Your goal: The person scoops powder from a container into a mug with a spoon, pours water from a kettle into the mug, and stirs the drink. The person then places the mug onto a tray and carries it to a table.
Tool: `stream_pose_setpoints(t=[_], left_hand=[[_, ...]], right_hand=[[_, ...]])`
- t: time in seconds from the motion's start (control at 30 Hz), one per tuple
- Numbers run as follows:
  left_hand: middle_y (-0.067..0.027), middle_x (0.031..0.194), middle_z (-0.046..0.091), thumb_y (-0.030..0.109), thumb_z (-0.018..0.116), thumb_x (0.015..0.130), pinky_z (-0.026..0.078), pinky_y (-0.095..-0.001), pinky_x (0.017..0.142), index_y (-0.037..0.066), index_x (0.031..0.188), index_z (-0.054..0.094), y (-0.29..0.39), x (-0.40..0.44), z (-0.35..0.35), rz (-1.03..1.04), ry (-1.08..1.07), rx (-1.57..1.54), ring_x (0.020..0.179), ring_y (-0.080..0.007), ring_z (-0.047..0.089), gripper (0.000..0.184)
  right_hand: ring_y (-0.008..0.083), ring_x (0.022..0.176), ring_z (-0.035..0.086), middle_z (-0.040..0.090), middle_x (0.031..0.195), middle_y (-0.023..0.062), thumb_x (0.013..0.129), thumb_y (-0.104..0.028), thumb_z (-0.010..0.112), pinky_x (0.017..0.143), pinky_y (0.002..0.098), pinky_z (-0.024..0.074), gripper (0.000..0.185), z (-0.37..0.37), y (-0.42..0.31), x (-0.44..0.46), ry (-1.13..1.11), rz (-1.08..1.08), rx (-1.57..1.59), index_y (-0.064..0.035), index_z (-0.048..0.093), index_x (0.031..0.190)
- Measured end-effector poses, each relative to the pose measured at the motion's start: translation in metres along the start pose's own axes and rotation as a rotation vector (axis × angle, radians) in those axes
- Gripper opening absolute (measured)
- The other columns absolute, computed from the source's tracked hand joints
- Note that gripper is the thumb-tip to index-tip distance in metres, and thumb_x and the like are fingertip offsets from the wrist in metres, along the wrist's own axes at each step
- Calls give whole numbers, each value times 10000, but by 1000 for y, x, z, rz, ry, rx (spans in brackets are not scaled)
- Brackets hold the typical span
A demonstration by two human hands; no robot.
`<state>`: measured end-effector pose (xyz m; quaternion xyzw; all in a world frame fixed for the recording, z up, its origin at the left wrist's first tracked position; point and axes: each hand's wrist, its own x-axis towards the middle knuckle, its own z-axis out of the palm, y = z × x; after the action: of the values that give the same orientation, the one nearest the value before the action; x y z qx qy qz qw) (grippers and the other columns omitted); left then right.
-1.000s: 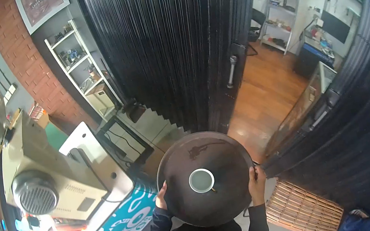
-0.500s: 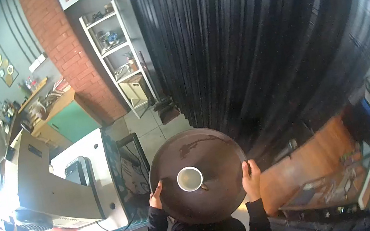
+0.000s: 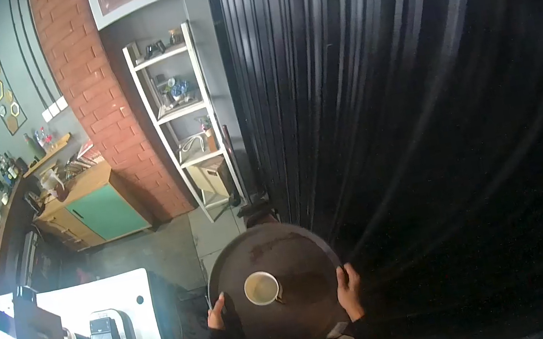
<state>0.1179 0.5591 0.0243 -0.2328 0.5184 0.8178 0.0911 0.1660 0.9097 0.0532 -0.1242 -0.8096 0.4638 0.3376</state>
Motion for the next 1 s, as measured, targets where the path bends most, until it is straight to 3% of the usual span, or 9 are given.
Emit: stream_pose_setpoints(t=[0.1, 0.17, 0.27, 0.37, 0.47, 0.67, 0.77, 0.9, 1.0], left_hand=[[-141, 1271, 621, 336, 682, 915, 487, -323, 957, -32, 1261, 620, 34, 47, 12, 121, -8, -30, 1131, -202, 611, 509], [-134, 1251, 629, 330, 682, 916, 493, -322, 938, -34, 1245, 629, 32, 79, -1, 85, 43, -14, 1104, -202, 617, 494], [-125, 1183, 653, 312, 618, 965, 484, -325, 931, -17, 1246, 643, 40, 110, -10, 115, 126, -30, 1076, -205, 614, 433], [-135, 1266, 625, 305, 447, 1050, 412, -305, 1033, 62, 1372, 577, -1, 163, -55, 516, 153, 754, 1185, -182, 565, 424], [-132, 1326, 599, 279, 428, 1056, 404, -296, 1048, 65, 1398, 549, 67, 149, -20, 213, 180, 200, 1208, -174, 559, 422], [-124, 1330, 600, 269, 409, 1061, 389, -299, 1072, 42, 1398, 541, 35, 270, -69, 422, 326, 286, 1244, -188, 546, 428], [-180, 1392, 562, 135, 411, 1024, 412, -333, 1083, -38, 1396, 495, 148, 244, -9, 339, 426, 236, 1301, -227, 533, 419], [-148, 1337, 590, 248, 433, 1049, 423, -303, 1035, 65, 1346, 604, 130, 308, -28, 383, 501, -167, 1213, -194, 573, 388], [-158, 1316, 593, 225, 431, 1048, 449, -311, 1007, 103, 1373, 584, 113, 325, -53, 363, 724, 328, 1190, -207, 584, 379]], right_hand=[[334, 677, 476, 456, 734, 193, 1001, -280, 562, 640, 401, 390, 355, 49, -13, 59, -78, -6, 70, 33, 483, 854], [159, 615, 287, 269, 690, 66, 1039, -263, 505, 570, 340, 278, 375, 80, -32, 90, -67, -79, 114, -4, 370, 805], [181, 619, 310, 293, 675, 97, 1023, -235, 530, 569, 364, 282, 377, 124, -32, 128, -130, -54, 140, -4, 369, 773], [185, 613, 305, 303, 661, 101, 1013, -207, 544, 565, 361, 285, 361, 168, -27, 163, -273, -63, 169, 0, 379, 768], [189, 609, 299, 301, 655, 117, 1010, -191, 546, 564, 362, 288, 348, 216, -34, 198, -321, -93, 188, 4, 390, 768], [196, 622, 338, 332, 680, 133, 996, -201, 571, 576, 353, 318, 342, 332, -32, 265, -475, -91, 263, 2, 402, 779], [173, 652, 303, 299, 695, 91, 1007, -222, 543, 576, 342, 304, 356, 385, -57, 311, -572, -75, 310, -9, 376, 776], [135, 645, 313, 290, 680, 62, 1000, -198, 546, 563, 337, 297, 335, 472, -60, 345, -557, -256, 386, -13, 396, 764], [128, 630, 303, 295, 660, 49, 993, -207, 556, 545, 339, 286, 340, 513, -74, 361, -763, -181, 372, -8, 408, 761]])
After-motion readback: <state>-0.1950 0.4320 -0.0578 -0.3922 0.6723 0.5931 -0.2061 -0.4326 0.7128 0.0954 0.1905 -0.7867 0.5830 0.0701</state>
